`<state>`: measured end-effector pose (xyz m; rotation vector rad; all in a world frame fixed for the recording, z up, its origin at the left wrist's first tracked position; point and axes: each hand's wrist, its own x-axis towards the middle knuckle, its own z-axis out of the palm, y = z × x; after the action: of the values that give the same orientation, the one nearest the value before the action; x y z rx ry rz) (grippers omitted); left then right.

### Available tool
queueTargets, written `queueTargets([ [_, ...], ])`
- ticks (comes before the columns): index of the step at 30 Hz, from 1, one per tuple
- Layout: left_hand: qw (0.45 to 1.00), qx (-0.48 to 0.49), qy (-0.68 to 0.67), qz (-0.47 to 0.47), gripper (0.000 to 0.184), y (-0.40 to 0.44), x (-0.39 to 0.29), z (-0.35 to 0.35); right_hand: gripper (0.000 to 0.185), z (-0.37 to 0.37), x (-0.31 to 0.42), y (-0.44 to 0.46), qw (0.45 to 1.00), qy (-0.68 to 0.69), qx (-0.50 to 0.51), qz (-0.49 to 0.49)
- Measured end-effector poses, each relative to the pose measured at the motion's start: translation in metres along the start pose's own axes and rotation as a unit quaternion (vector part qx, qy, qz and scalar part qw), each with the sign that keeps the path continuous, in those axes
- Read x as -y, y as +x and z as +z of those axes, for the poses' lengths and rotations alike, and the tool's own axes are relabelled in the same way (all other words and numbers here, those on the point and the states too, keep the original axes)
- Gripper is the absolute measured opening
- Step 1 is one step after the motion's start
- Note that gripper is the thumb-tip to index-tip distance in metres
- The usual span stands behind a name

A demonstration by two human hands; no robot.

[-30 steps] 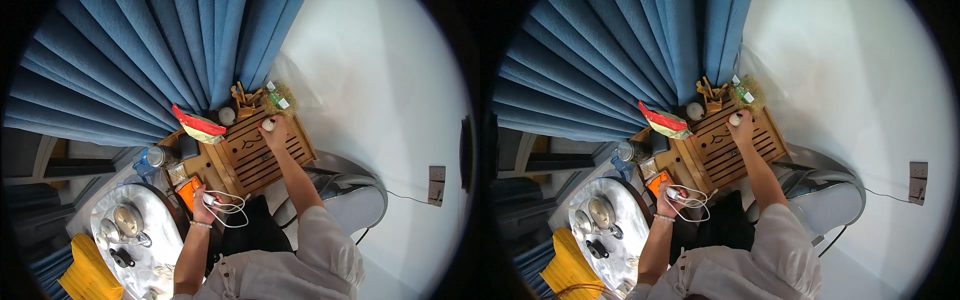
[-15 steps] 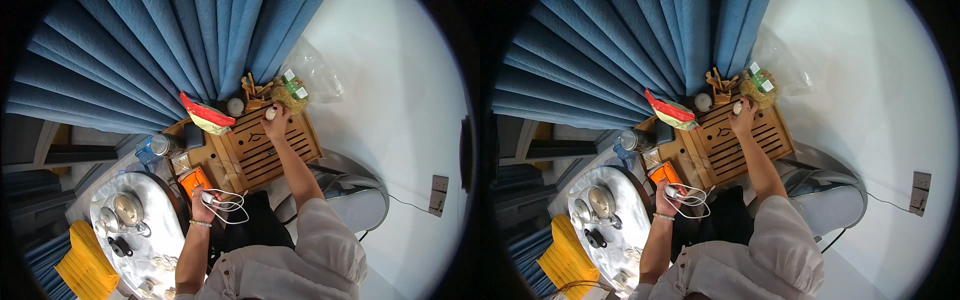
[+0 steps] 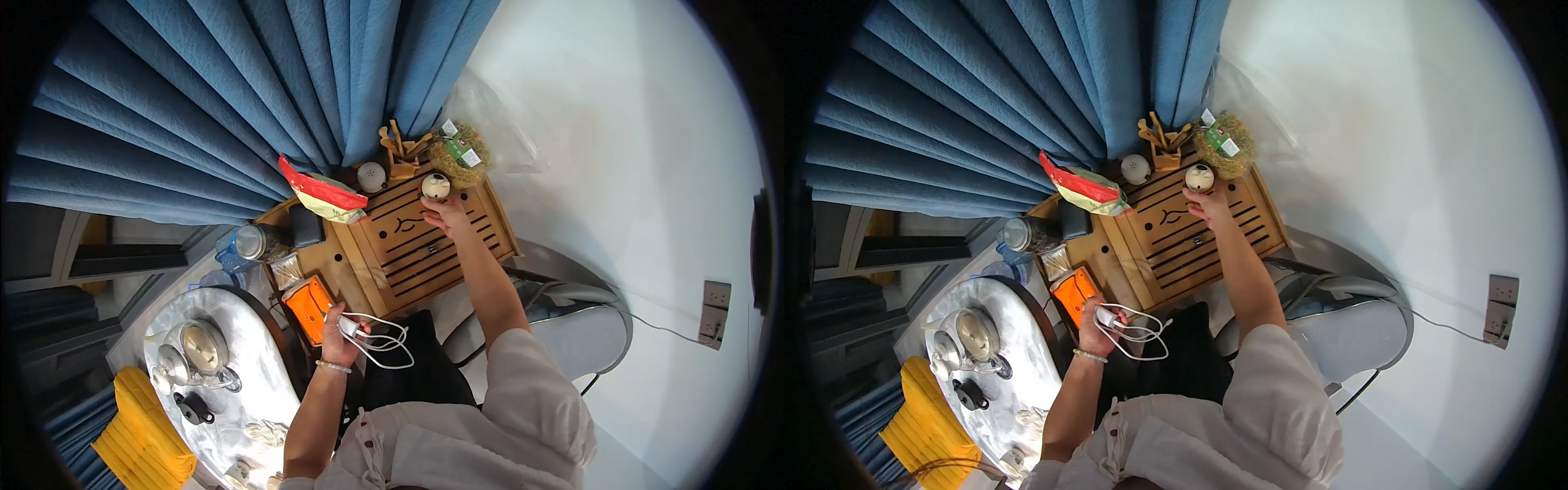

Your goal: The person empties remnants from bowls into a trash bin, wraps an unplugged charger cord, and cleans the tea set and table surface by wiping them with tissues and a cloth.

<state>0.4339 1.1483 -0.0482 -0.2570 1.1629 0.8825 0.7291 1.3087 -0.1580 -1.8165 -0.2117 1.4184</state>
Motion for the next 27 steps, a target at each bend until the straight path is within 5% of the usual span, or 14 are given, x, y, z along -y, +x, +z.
queueTargets([
  [2,1.0,-0.002,0.001,-0.003,0.027,-0.001,0.0,0.002,0.096,0.008,-0.007,0.011,0.996,0.08,0.021,0.015],
  [5,0.999,-0.029,0.014,0.011,0.028,-0.011,-0.005,0.01,0.078,0.011,-0.006,0.024,0.997,-0.02,-0.041,-0.065],
  [9,0.999,-0.029,0.012,0.013,0.033,-0.003,-0.007,-0.008,0.081,0.008,-0.003,0.035,0.998,0.015,0.038,-0.043],
  [14,0.997,-0.026,-0.003,0.069,0.036,0.001,-0.007,-0.007,0.087,0.002,0.002,-0.051,0.998,-0.032,0.015,-0.052],
  [17,0.984,-0.089,0.007,0.157,0.029,0.011,0.0,-0.003,0.096,0.005,-0.038,-0.125,0.902,-0.171,0.376,-0.122],
  [18,0.981,-0.097,0.037,0.162,0.026,0.011,0.001,0.003,0.101,0.015,-0.037,-0.157,0.855,-0.272,0.384,-0.217],
  [20,0.981,-0.075,0.087,0.157,0.023,0.014,0.004,0.013,0.111,0.029,-0.021,-0.212,0.73,-0.43,0.261,-0.463],
  [21,0.981,-0.063,0.091,0.156,0.023,0.011,0.004,0.019,0.112,0.027,0.0,-0.21,0.74,-0.357,0.123,-0.557],
  [22,0.984,-0.055,0.083,0.146,0.022,0.005,0.002,0.026,0.109,0.018,0.01,-0.188,0.829,-0.143,0.019,-0.54],
  [24,0.988,-0.018,0.063,0.14,0.019,0.001,0.0,0.029,0.11,-0.026,0.049,-0.133,0.888,0.031,-0.16,-0.431],
  [25,0.989,0.01,0.05,0.136,0.019,-0.001,0.0,0.026,0.119,-0.052,0.075,-0.12,0.89,0.046,-0.24,-0.384],
  [27,0.991,0.02,-0.013,0.132,0.016,-0.009,0.003,0.02,0.122,-0.093,0.071,-0.051,0.907,-0.186,-0.203,-0.32],
])
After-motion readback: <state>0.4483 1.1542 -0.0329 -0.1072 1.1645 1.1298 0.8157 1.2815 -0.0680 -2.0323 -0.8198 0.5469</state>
